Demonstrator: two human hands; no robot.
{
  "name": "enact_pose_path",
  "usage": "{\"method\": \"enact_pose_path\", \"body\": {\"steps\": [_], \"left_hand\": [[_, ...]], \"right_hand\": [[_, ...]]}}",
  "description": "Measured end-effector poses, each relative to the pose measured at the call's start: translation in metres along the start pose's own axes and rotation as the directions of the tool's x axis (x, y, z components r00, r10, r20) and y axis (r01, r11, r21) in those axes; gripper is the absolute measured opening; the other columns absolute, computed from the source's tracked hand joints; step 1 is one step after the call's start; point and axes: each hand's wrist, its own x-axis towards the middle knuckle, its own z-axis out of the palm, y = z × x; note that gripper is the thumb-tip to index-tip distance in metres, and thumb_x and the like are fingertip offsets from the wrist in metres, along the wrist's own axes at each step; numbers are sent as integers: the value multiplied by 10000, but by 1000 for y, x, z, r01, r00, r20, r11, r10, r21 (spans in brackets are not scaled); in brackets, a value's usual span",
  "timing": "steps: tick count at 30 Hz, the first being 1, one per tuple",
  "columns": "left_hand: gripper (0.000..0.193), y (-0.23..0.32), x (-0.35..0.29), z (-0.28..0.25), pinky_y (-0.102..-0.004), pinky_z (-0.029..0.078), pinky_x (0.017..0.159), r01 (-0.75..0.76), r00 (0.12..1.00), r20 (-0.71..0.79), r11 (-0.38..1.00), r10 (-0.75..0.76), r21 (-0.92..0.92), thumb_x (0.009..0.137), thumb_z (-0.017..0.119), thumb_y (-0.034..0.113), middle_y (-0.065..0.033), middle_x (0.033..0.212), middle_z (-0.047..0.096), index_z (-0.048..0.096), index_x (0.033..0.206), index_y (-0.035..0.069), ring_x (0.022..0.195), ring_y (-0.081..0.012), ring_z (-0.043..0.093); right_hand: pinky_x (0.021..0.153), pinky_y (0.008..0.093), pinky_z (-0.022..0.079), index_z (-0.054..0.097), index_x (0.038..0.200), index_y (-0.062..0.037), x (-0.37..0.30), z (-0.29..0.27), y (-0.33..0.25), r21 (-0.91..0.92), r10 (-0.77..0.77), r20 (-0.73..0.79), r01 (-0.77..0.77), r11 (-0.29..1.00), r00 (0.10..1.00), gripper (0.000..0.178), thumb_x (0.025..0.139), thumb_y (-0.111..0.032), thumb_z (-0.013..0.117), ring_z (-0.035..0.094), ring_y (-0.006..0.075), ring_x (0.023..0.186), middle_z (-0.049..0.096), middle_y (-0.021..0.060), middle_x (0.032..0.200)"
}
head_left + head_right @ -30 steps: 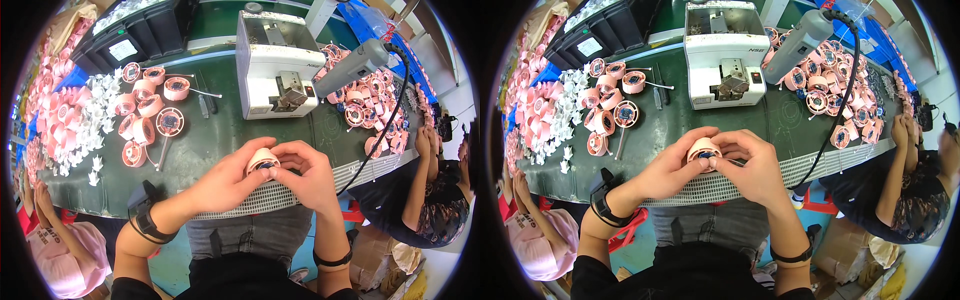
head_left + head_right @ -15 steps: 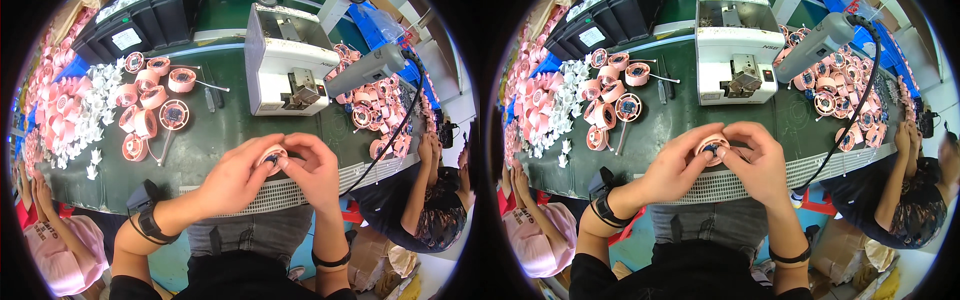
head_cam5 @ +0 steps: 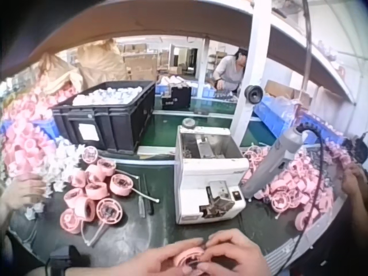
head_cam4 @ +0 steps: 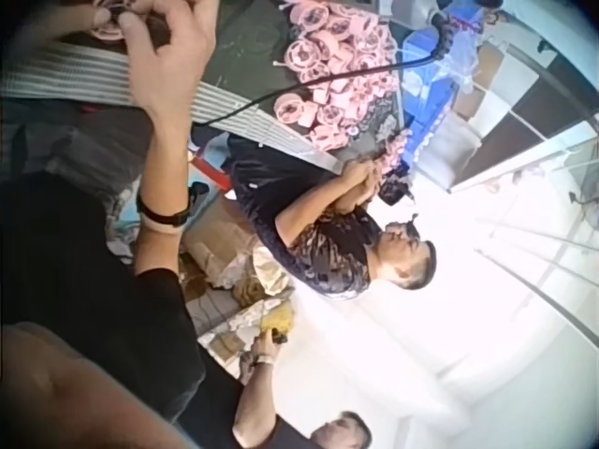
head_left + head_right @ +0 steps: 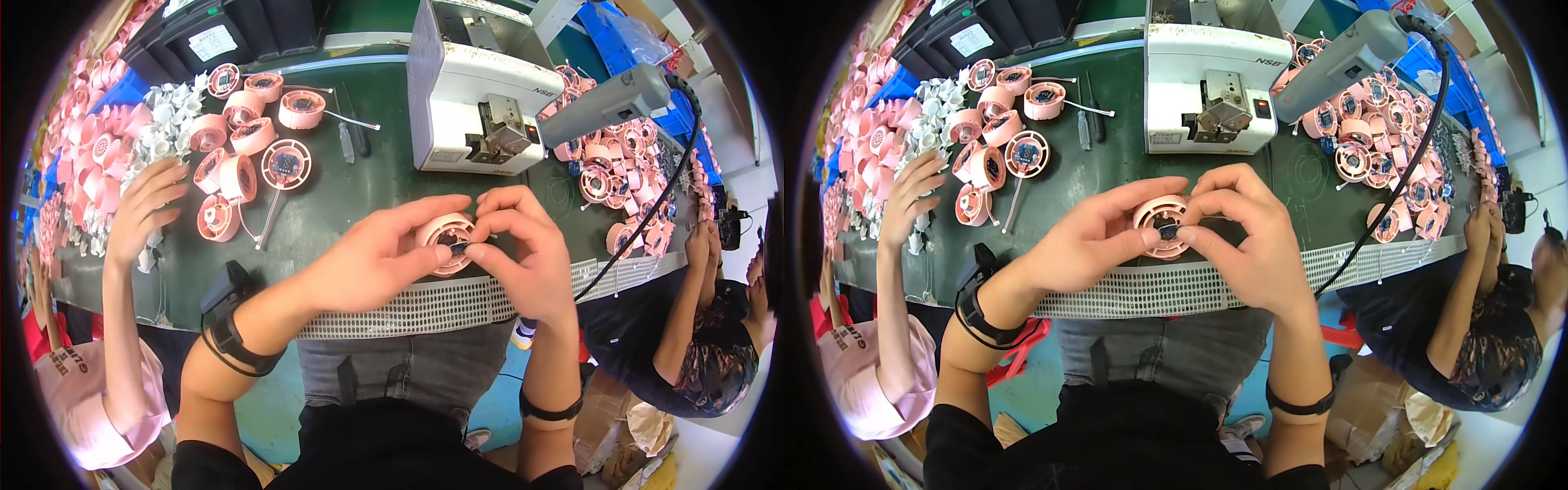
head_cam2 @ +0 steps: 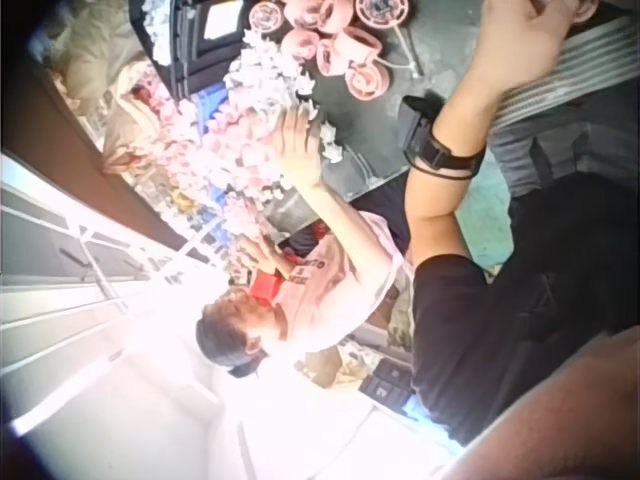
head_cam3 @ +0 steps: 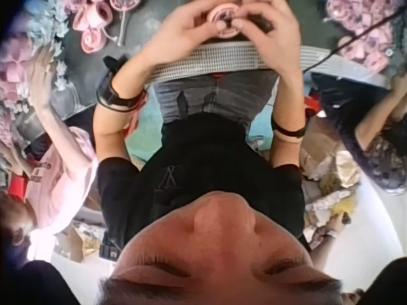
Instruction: The person is assembling pink plastic components with wires on an assembly line using an electric tool.
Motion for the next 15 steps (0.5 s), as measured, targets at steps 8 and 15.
{"method": "enact_pose_path", "body": {"steps": [8,15], "left_hand": [[485,5,0,-4,-283,477,949,100,995,17,992,-101,75,1027,488,128,-67,1215,583,352,1468,-21,1085,-116,562],[450,0,2,1,-280,518,943,49,999,-26,982,-45,180,973,553,23,-76,1179,586,431,1404,-23,1066,-122,584]], "right_hand": [[814,360,467,621,810,-38,31,-23,-24,-180,-82,405,167,969,911,118,729,-42,706,548,270,911,518,77,960],[813,381,473,614,782,-34,28,-11,-35,-388,-83,330,216,896,940,103,722,-8,694,539,296,935,531,100,957]]}}
